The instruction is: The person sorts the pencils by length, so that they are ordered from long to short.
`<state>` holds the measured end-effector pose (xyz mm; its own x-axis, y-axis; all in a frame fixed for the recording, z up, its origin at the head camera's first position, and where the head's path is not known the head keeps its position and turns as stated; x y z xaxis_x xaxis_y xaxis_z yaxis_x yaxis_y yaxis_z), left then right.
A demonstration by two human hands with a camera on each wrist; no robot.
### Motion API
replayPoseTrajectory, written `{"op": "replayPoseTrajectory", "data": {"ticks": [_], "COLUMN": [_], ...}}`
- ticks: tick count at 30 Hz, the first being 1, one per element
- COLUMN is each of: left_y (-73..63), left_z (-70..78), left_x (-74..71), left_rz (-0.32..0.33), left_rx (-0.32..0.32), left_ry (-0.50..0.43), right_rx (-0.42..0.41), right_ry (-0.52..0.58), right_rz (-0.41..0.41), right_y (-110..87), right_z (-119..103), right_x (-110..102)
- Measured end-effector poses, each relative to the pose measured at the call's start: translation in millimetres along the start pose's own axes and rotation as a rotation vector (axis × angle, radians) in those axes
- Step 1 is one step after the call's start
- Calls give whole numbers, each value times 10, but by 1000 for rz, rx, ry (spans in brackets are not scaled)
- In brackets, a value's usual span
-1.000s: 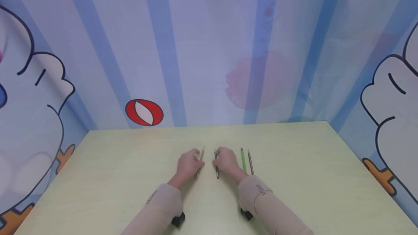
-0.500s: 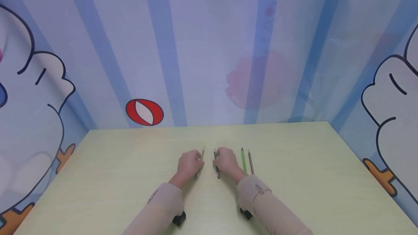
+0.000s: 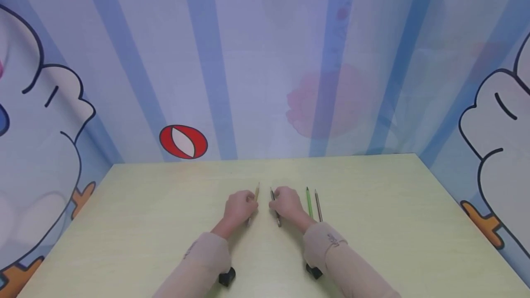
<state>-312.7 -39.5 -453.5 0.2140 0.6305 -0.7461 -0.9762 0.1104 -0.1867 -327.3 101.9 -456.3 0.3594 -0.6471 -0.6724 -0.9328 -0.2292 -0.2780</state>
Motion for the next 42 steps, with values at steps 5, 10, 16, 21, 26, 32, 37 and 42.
{"op": "replayPoseTrajectory", "data": {"ticks": [5,10,16,21,26,32,37,42], "left_y": [38,62,-5,-79,-166,-221,-298,-357], "left_z": [-59,-97,-68,-7,93,168,226,262], "left_x": [-22,-56,-118,-134,-117,-56,-11,56], "left_rz": [32,31,11,5,-22,-49,-72,-106], "left_rx": [68,103,126,126,131,134,148,155], "left_ry": [-131,-338,-540,-620,-706,-735,-757,-769], "right_rx": [-63,-116,-146,-161,-169,-206,-231,-256], "right_ry": [72,176,291,423,520,545,556,555], "right_rz": [13,27,45,24,-23,-87,-138,-182], "right_y": [-36,-68,-124,-152,-191,-261,-322,-369], "right_z": [-35,-99,-156,-158,-154,-140,-111,-78], "right_x": [-28,-82,-154,-185,-200,-188,-165,-142]}}
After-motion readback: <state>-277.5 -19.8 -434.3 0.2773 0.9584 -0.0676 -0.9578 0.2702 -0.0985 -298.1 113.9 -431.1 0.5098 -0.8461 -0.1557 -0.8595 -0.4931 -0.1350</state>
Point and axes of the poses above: each hand's wrist, its own y-axis towards the middle knuckle, its own x-axis out of the palm, z = x × y, the point moved 4 cm from there along y, towards the middle knuckle, and after that the axes turned 14 degrees about -z, right-handed, at the moved point
